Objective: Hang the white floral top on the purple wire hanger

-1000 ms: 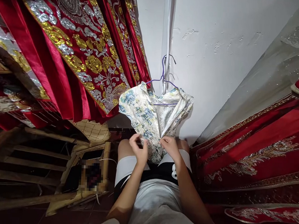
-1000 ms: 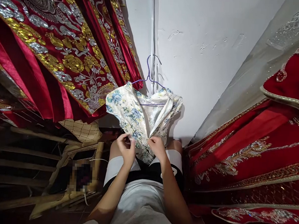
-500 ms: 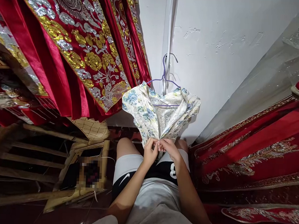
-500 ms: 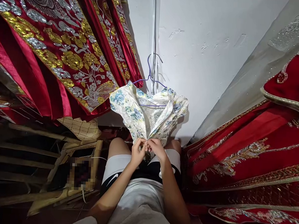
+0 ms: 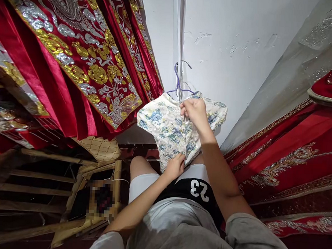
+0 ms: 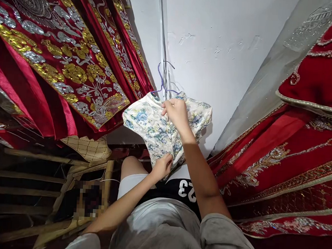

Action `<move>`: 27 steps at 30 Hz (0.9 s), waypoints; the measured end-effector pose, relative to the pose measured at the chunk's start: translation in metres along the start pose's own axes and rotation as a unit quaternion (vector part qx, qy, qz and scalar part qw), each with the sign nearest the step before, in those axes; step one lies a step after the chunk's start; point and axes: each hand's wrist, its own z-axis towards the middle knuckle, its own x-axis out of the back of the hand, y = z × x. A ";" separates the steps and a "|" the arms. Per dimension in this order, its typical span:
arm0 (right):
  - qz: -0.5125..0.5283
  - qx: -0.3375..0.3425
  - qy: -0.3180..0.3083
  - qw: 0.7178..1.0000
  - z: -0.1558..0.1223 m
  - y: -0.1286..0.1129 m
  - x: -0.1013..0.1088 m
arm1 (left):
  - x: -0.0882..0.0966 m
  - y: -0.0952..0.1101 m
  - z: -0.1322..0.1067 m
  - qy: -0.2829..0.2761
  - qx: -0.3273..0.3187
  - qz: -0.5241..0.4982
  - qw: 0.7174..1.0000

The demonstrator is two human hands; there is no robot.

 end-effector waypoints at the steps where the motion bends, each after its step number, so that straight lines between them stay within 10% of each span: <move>1: 0.013 0.003 0.003 1.000 0.001 -0.003 0.001 | 0.007 0.000 0.005 -0.021 -0.002 0.011 1.000; 5: 0.060 0.003 0.001 0.998 -0.009 0.001 0.003 | 0.055 0.011 0.043 -0.022 -0.051 -0.033 0.998; 10: 0.039 0.019 -0.035 0.998 -0.020 0.001 0.006 | 0.142 0.051 0.117 0.230 -0.118 -0.078 0.963; 17: 0.011 0.017 -0.035 0.999 -0.018 0.023 0.000 | 0.180 0.072 0.160 0.183 -0.180 0.077 0.963; 23: 0.019 -0.098 -0.067 0.993 -0.056 0.072 -0.002 | 0.229 0.003 0.150 0.434 -0.032 -0.155 0.887; 27: 0.068 -0.144 -0.056 0.986 -0.094 0.083 -0.001 | 0.243 -0.059 0.124 0.428 0.025 -0.264 0.864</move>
